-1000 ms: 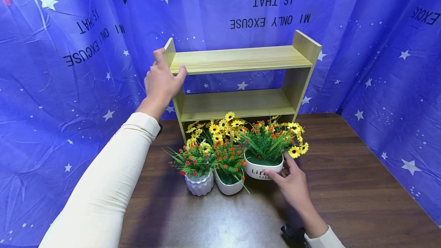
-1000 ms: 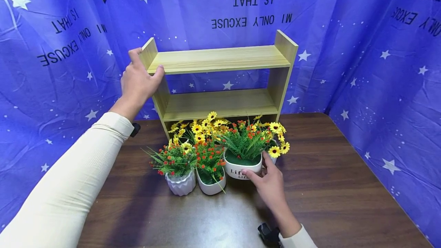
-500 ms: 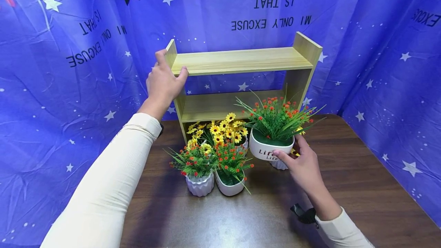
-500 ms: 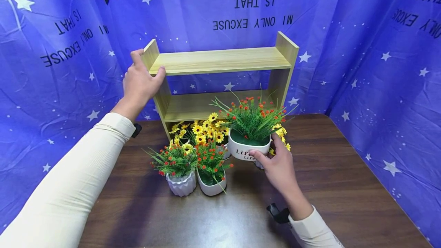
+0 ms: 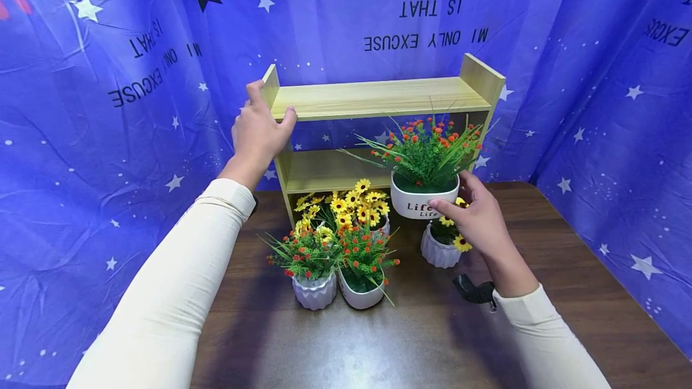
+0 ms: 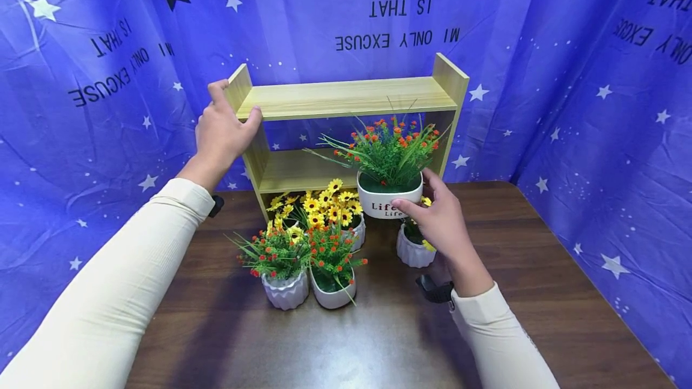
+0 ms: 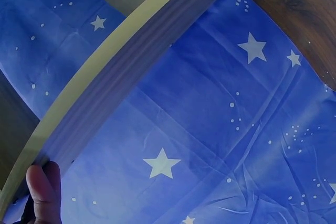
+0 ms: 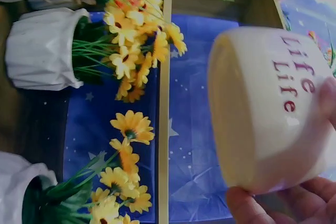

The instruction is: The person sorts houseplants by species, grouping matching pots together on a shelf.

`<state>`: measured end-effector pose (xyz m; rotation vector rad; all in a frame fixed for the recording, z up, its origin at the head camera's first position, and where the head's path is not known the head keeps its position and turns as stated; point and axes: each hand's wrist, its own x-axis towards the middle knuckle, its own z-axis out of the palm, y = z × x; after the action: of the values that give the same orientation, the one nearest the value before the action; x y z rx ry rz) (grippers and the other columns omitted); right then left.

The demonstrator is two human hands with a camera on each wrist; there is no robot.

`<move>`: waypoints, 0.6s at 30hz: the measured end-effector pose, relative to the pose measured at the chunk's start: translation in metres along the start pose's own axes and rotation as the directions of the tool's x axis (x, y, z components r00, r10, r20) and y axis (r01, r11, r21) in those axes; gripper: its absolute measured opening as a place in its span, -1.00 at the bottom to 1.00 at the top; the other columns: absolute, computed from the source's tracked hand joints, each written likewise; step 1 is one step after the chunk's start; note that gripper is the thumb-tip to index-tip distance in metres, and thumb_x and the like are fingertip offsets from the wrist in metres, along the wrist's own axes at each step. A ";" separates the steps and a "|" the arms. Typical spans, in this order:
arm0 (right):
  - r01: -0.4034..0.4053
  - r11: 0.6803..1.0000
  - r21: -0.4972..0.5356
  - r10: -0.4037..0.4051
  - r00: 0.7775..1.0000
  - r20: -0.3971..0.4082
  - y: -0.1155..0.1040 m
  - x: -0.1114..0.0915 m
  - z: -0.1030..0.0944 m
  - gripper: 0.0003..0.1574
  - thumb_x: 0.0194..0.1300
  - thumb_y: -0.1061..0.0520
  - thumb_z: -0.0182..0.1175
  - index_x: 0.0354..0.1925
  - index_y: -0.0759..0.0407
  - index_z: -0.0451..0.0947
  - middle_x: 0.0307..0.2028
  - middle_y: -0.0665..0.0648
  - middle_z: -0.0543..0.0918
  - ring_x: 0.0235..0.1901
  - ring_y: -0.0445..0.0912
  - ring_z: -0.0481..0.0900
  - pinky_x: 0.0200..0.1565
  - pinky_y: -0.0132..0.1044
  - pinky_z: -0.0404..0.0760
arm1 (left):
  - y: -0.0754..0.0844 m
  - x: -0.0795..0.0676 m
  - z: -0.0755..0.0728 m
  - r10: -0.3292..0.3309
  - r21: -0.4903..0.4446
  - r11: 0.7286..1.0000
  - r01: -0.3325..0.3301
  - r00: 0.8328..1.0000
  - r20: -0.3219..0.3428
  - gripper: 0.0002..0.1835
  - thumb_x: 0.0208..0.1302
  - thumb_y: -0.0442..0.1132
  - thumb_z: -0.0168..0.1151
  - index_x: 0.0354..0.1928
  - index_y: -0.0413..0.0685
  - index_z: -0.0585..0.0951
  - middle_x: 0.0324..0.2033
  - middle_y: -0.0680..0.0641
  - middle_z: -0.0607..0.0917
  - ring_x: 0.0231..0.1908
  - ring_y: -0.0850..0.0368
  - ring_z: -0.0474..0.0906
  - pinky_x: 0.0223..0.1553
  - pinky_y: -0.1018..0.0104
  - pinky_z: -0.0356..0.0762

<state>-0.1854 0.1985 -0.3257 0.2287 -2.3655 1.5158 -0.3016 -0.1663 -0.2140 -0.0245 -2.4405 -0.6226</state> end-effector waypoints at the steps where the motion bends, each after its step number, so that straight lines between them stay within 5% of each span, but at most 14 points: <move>1: -0.007 1.000 0.002 0.007 1.000 0.014 0.000 0.004 0.001 -0.11 0.22 -0.07 0.42 0.40 0.10 0.28 0.03 0.25 0.62 -0.04 0.01 0.57 -0.28 -0.34 0.56 | 0.000 0.000 0.000 0.001 -0.001 1.000 -0.001 1.000 -0.001 -0.23 0.29 0.22 0.07 0.38 0.06 0.06 -0.02 -0.38 0.60 -0.10 -0.38 0.60 -0.18 -0.22 0.50; 5: -0.030 0.999 0.024 0.029 0.999 0.041 0.003 0.016 0.004 -0.09 0.23 -0.03 0.42 0.42 0.11 0.27 0.06 0.25 0.59 -0.08 -0.02 0.54 -0.34 -0.30 0.50 | 0.000 -0.001 0.002 0.001 -0.007 1.000 -0.001 1.000 -0.002 -0.23 0.29 0.22 0.07 0.38 0.06 0.07 -0.02 -0.37 0.60 -0.10 -0.37 0.59 -0.17 -0.21 0.50; 12: -0.081 0.976 0.203 0.063 0.993 0.095 0.008 0.035 0.004 -0.07 0.31 0.18 0.34 0.48 0.25 0.09 0.31 0.28 0.37 0.13 0.09 0.53 -0.10 -0.40 0.58 | 0.000 0.000 0.002 0.004 -0.019 1.000 -0.004 1.000 -0.003 -0.23 0.28 0.22 0.07 0.39 0.09 0.07 0.01 -0.36 0.59 -0.08 -0.37 0.58 -0.18 -0.22 0.49; 18: -0.110 0.983 0.149 0.096 0.990 0.102 0.011 0.054 0.001 -0.03 0.35 0.18 0.29 0.50 0.31 -0.03 0.35 0.37 0.27 0.24 0.23 0.44 -0.11 -0.44 0.54 | -0.001 -0.001 0.002 0.008 -0.016 1.000 -0.008 1.000 -0.007 -0.24 0.28 0.22 0.08 0.38 0.07 0.07 -0.01 -0.37 0.59 -0.10 -0.39 0.58 -0.19 -0.23 0.50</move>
<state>-0.2398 0.2046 -0.3166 0.2209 -2.3666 1.7763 -0.3022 -0.1668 -0.2160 -0.0390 -2.4271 -0.6375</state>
